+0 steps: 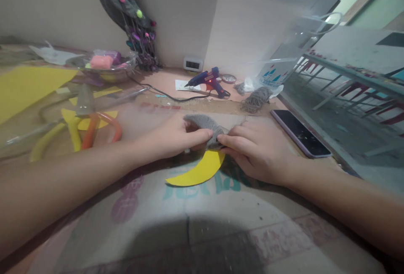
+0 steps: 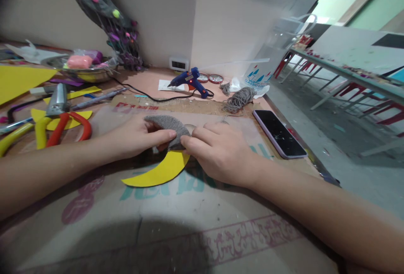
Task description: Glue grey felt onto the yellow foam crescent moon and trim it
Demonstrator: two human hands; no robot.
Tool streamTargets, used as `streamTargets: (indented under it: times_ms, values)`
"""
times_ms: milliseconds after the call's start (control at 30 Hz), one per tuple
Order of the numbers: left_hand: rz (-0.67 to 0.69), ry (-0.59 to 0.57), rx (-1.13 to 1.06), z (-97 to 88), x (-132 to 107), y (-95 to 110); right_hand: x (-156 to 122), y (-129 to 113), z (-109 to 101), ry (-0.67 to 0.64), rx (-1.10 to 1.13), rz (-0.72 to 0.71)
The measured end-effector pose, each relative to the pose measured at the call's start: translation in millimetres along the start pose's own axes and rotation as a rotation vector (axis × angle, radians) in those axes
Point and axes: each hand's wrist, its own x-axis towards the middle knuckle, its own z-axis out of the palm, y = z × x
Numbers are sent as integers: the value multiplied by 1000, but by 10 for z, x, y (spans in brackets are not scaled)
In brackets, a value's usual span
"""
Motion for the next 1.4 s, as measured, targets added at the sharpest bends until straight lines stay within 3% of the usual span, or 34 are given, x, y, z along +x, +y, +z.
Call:
streamTargets:
  times_ms: [733, 1033, 1400]
  values:
    - [-38, -28, 5, 7, 11, -27, -30, 8, 6, -50, -5, -16]
    - [-31, -32, -13, 13, 4, -18, -32, 15, 6, -14, -34, -63]
    - [26, -19, 10, 2, 5, -16, 5, -16, -59, -25, 66, 104]
